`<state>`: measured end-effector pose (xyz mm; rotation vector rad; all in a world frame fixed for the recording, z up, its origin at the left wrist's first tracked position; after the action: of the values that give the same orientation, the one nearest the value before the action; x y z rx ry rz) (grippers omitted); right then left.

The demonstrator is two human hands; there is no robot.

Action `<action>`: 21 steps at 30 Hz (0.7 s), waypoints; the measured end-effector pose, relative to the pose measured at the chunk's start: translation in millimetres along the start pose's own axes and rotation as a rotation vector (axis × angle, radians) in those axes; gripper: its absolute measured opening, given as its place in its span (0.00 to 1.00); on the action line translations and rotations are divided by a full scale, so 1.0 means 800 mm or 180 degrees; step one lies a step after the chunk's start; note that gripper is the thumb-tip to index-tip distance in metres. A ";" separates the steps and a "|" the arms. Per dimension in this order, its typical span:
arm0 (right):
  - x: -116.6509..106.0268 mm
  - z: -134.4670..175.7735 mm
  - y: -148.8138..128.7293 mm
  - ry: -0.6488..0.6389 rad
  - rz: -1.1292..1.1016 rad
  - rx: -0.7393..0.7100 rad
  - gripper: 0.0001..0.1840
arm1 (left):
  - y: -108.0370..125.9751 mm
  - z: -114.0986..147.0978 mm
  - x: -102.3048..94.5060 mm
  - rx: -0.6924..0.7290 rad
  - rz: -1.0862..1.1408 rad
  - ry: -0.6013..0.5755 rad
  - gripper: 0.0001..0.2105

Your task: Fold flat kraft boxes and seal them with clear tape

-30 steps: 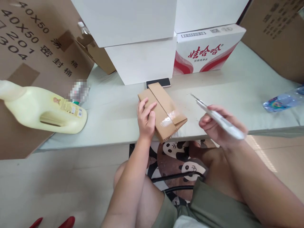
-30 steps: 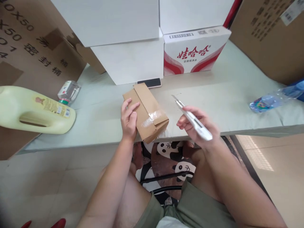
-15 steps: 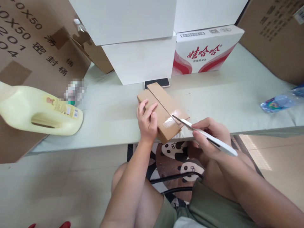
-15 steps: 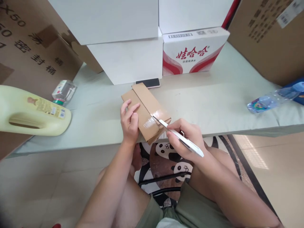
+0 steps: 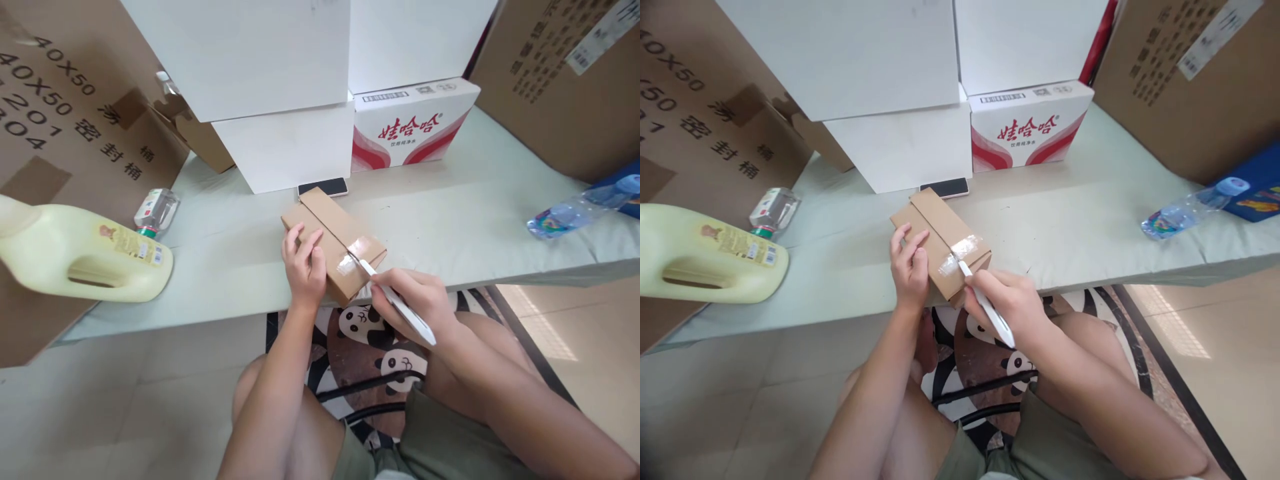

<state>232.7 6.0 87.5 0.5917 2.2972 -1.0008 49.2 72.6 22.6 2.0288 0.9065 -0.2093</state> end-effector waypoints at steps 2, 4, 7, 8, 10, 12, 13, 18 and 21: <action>0.000 0.003 0.002 -0.0031 0.0025 -0.0001 0.09 | 0.002 0.000 0.000 0.0001 0.0024 -0.0040 0.18; 0.003 0.004 0.003 -0.0005 0.0128 -0.0096 0.08 | 0.002 0.000 0.000 -0.0024 0.0063 -0.0060 0.19; 0.012 0.001 0.004 -0.0015 0.0180 -0.0227 0.06 | -0.001 -0.001 -0.001 -0.0104 0.0084 -0.0058 0.18; 0.013 -0.001 0.005 -0.0014 0.0164 -0.0231 0.06 | -0.002 -0.002 -0.001 -0.0117 0.0086 -0.0048 0.18; 0.010 -0.005 0.005 0.0031 0.0125 -0.0216 0.06 | -0.004 -0.002 -0.002 -0.0112 0.0094 -0.0023 0.18; 0.003 -0.007 0.004 0.0077 0.0080 -0.0177 0.08 | -0.005 -0.003 -0.003 -0.0101 0.0110 -0.0025 0.18; -0.001 -0.006 0.003 0.0070 0.0061 -0.0142 0.08 | -0.005 -0.002 -0.003 -0.0097 0.0121 -0.0043 0.19; -0.025 0.018 0.009 0.0159 -0.0303 0.0236 0.07 | -0.011 0.001 -0.003 -0.0098 0.0146 -0.0040 0.20; -0.061 0.038 0.046 0.1167 -0.0238 0.0577 0.00 | -0.025 -0.001 -0.009 -0.0112 0.0317 0.0045 0.22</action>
<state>300.3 -2.5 82.8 0.8269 2.5771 -1.2308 30.6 76.7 13.5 2.0391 0.8102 -0.1234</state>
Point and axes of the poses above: each hand's wrist, its own z-axis away from the middle knuckle, its own x-axis out of the palm, y = z × x, the point moved 7 cm from there along -z, towards the middle knuckle, and after that the axes turned 2 degrees about -z, right-handed, at the moved point
